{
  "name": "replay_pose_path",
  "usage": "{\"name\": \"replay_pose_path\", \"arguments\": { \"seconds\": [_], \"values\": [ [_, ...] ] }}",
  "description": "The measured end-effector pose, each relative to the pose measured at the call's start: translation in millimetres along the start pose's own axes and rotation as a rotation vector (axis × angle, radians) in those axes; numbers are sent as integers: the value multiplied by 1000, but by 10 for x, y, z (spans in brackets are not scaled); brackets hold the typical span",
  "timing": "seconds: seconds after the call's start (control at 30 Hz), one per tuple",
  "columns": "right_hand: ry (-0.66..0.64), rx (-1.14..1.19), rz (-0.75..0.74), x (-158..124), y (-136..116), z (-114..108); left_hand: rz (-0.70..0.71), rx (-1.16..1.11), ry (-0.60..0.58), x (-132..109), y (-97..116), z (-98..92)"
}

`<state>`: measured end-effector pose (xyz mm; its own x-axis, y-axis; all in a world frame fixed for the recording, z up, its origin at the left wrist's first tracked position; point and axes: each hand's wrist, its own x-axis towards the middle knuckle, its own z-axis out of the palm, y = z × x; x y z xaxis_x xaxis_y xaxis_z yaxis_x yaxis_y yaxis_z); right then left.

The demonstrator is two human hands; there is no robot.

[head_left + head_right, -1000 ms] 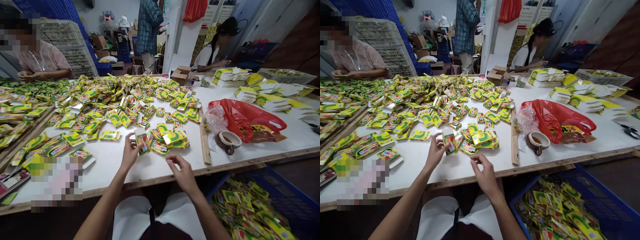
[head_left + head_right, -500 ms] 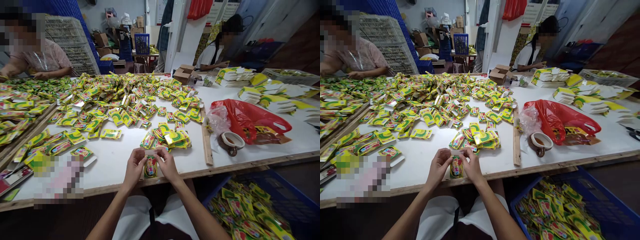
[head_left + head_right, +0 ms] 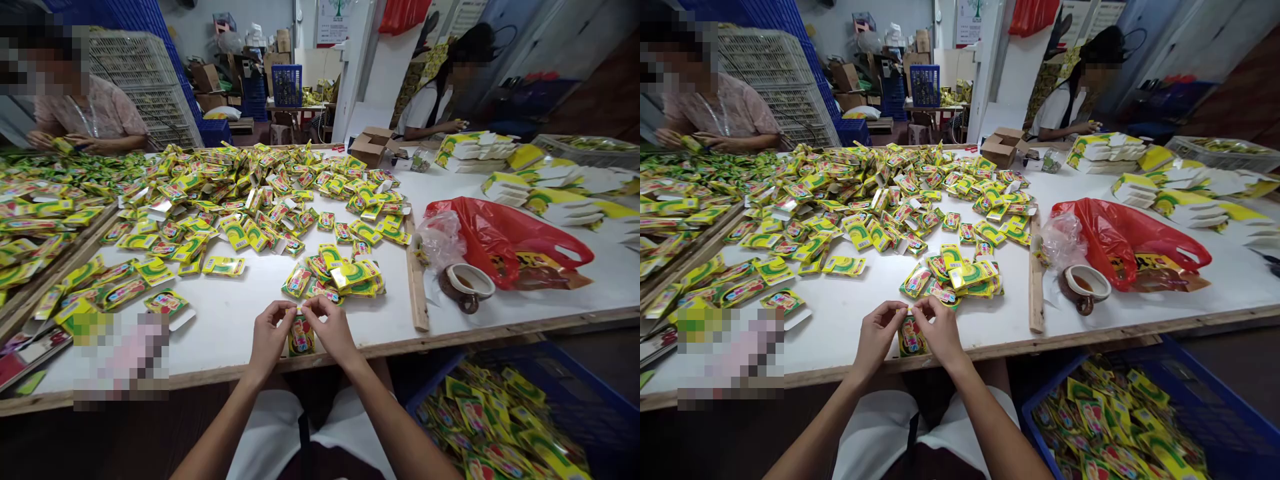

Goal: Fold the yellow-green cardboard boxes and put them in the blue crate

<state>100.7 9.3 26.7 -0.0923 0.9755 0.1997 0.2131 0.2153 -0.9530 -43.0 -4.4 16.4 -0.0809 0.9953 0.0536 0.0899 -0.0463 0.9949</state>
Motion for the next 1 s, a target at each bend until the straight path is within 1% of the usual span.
{"name": "replay_pose_path", "arguments": {
  "seconds": [0.17,0.23,0.3,0.33,0.37,0.43,0.5,0.53,0.57,0.6,0.63,0.67,0.7,0.77,0.83,0.87,0.9,0.93,1.0],
  "values": [
    [-42,44,-33,-56,72,34,92,44,-40,-78,-18,-53],
    [-36,53,-44,-88,88,44,130,80,-75,-91,5,-84],
    [13,13,-55,-140,42,-62,162,147,-106,-46,40,-99],
    [51,-36,-54,-183,-10,-188,173,193,-110,4,54,-96],
    [83,-106,-41,-240,-77,-371,179,247,-101,73,61,-85],
    [118,-302,27,-395,-238,-875,180,385,-47,256,42,-40],
    [63,-537,135,-574,-397,-1436,190,562,12,467,-13,25],
    [78,-628,147,-658,-463,-1673,198,653,24,567,-46,58],
    [82,-692,161,-730,-514,-1847,202,736,18,653,-75,86],
    [95,-718,168,-784,-547,-1944,198,802,1,720,-97,106],
    [100,-706,175,-818,-560,-1956,186,847,-16,762,-110,114],
    [92,-662,186,-828,-550,-1888,165,867,-21,776,-113,110],
    [79,-594,194,-814,-520,-1749,137,859,-6,759,-106,94],
    [43,-424,198,-721,-405,-1329,74,757,85,631,-73,44],
    [29,-230,181,-571,-254,-845,45,575,186,396,-29,7],
    [35,-124,164,-489,-178,-617,55,482,209,256,-10,4],
    [49,-20,143,-411,-110,-415,82,400,208,112,3,12],
    [65,72,119,-343,-50,-244,108,338,174,-23,9,27],
    [94,187,73,-246,34,-8,127,252,99,-230,0,60]
  ]
}}
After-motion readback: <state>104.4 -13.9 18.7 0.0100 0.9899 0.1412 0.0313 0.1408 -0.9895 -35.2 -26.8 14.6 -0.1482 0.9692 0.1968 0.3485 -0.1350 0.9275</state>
